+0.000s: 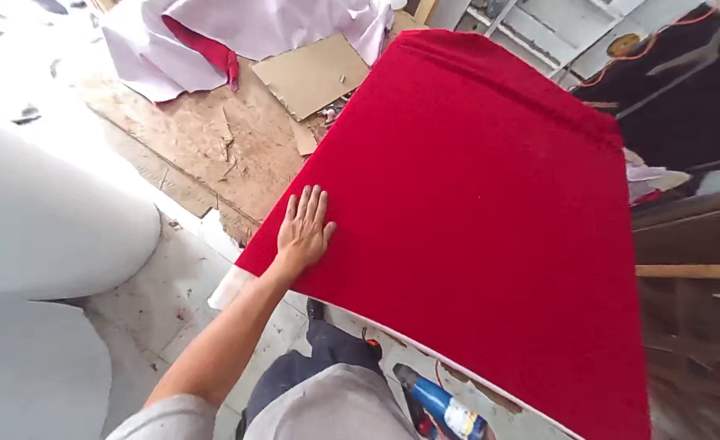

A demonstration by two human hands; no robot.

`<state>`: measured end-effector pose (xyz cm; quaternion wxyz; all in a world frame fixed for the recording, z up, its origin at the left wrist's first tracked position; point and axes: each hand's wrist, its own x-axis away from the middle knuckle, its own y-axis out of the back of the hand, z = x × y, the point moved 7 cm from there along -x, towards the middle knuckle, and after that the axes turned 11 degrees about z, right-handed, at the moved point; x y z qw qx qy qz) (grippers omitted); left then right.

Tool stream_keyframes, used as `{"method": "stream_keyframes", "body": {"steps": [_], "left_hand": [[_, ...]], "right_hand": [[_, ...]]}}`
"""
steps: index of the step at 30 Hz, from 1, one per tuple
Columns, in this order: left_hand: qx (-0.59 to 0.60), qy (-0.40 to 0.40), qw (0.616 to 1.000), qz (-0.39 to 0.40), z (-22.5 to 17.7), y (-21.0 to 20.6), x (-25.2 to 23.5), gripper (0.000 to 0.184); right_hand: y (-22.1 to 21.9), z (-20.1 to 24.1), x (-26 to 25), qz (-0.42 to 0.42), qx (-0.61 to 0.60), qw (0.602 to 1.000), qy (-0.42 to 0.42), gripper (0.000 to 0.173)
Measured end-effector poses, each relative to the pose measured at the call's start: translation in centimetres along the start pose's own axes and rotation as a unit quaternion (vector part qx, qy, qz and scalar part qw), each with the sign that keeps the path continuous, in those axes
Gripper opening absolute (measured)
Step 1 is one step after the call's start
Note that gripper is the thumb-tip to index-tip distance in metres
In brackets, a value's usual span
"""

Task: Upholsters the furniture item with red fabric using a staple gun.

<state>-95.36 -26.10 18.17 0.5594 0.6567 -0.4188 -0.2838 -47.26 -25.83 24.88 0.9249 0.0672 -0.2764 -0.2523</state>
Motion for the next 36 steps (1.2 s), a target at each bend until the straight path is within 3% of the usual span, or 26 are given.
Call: {"method": "stream_keyframes", "body": {"steps": [3, 7, 10, 12, 16, 25, 36], "left_hand": [[0.029, -0.014, 0.999, 0.005, 0.1, 0.0, 0.6, 0.078], [0.081, -0.047, 0.994, 0.047, -0.1, -1.2, 3.2, 0.073], [0.101, -0.063, 0.991, 0.066, 0.2, -1.3, 3.9, 0.07], [0.106, -0.077, 0.988, 0.08, 0.1, -1.4, 4.4, 0.069], [0.114, -0.089, 0.984, 0.102, 0.1, -1.6, 4.9, 0.067], [0.142, -0.102, 0.974, 0.144, 0.1, -1.7, 5.6, 0.062], [0.127, -0.101, 0.98, 0.116, -0.2, -2.0, 5.9, 0.059]], "right_hand": [[-1.4, 6.4, -3.1, -0.011, 0.061, 0.998, 0.016, 0.035], [-3.7, 13.5, -5.4, -0.045, 0.118, 0.991, 0.035, 0.045], [-4.7, 19.7, -9.0, -0.061, 0.232, 0.969, 0.059, 0.041], [-5.3, 22.9, -11.6, -0.056, 0.301, 0.95, 0.062, 0.039], [-6.9, 27.3, -18.3, -0.016, 0.304, 0.95, 0.063, 0.035], [-11.6, 28.0, -30.8, 0.076, 0.411, 0.909, 0.007, 0.022], [-13.2, 28.4, -34.2, 0.126, 0.422, 0.898, -0.003, 0.017]]}}
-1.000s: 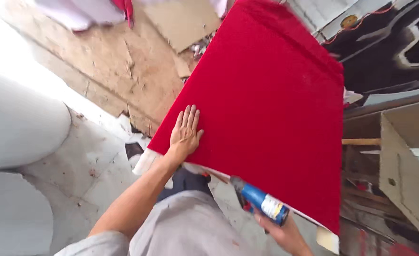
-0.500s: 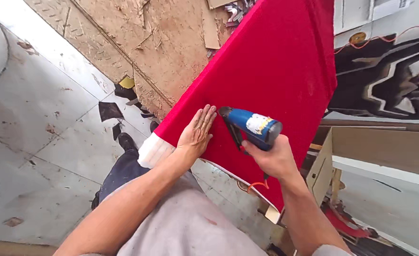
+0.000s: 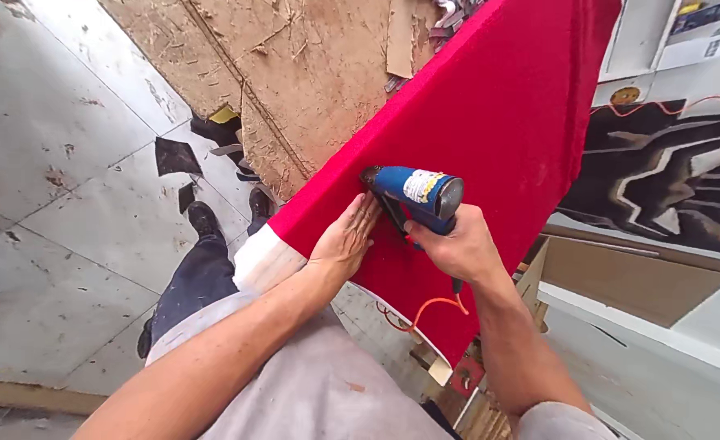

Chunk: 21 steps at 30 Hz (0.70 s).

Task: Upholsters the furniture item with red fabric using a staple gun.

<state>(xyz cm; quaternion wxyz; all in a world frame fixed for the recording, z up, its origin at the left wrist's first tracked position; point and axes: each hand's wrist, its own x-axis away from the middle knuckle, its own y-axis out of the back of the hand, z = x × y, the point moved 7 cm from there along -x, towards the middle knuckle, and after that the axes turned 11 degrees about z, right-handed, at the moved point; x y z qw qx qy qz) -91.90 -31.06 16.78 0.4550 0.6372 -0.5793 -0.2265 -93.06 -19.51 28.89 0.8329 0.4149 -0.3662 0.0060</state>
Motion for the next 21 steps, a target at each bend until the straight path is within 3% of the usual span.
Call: {"method": "stream_keyframes", "body": {"steps": [15, 21], "left_hand": [[0.042, -0.01, 0.999, -0.001, 0.0, 0.4, 0.3, 0.051], [-0.033, -0.015, 0.999, 0.004, -0.5, -0.2, 0.6, 0.044]], "right_hand": [[-1.9, 1.1, 0.8, 0.03, -0.02, 0.999, -0.004, 0.016], [-3.8, 2.1, 2.1, 0.047, -0.009, 0.999, -0.006, 0.013]]}}
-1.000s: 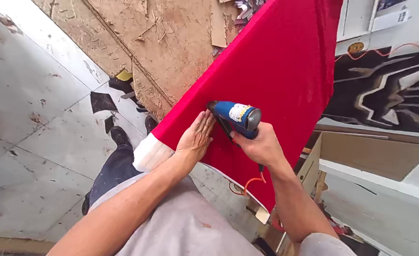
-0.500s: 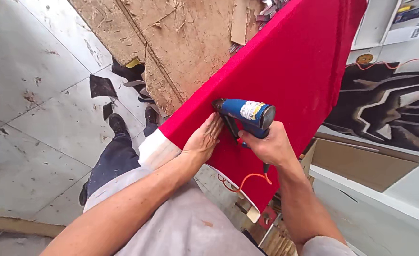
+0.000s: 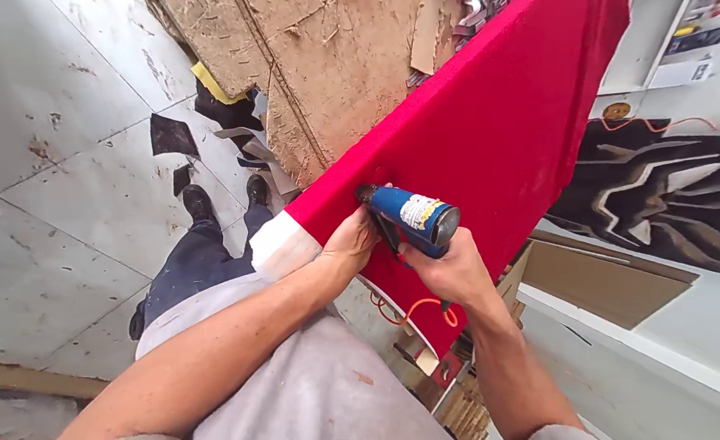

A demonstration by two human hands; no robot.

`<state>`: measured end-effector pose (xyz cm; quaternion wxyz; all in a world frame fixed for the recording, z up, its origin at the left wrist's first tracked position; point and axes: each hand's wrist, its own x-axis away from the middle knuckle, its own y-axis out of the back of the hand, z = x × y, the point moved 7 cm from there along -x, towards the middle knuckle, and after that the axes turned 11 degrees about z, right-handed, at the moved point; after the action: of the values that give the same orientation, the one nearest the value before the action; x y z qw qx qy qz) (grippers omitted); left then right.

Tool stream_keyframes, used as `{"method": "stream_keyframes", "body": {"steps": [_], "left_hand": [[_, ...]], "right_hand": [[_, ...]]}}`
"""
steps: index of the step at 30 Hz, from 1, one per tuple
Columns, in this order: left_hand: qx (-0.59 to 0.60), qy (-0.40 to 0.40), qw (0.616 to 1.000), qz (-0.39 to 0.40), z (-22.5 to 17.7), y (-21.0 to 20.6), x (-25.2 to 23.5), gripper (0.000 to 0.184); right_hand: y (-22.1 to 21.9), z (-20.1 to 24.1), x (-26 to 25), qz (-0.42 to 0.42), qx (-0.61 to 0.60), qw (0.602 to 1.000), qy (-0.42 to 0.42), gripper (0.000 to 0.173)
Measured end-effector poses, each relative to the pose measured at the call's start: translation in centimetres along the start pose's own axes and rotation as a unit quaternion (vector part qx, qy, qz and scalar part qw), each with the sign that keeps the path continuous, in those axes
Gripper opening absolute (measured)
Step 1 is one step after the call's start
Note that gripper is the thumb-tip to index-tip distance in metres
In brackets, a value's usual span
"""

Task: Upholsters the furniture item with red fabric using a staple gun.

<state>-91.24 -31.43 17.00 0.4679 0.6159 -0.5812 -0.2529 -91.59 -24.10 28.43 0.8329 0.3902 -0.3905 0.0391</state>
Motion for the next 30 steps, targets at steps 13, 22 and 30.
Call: {"method": "stream_keyframes", "body": {"steps": [13, 22, 30], "left_hand": [[0.086, 0.002, 0.996, 0.017, -0.3, -1.5, 2.1, 0.053], [0.097, -0.005, 0.995, -0.018, -0.5, -1.8, 3.0, 0.052], [0.015, -0.04, 0.999, 0.016, -0.6, -1.7, 4.1, 0.068]], "right_hand": [[-5.0, 2.4, 3.3, 0.015, 0.002, 1.0, -0.006, 0.017], [-6.7, 2.4, 6.4, -0.054, -0.009, 0.999, 0.0, 0.02], [-13.8, -10.7, 25.4, -0.3, -0.311, 0.9, -0.063, 0.049]]}}
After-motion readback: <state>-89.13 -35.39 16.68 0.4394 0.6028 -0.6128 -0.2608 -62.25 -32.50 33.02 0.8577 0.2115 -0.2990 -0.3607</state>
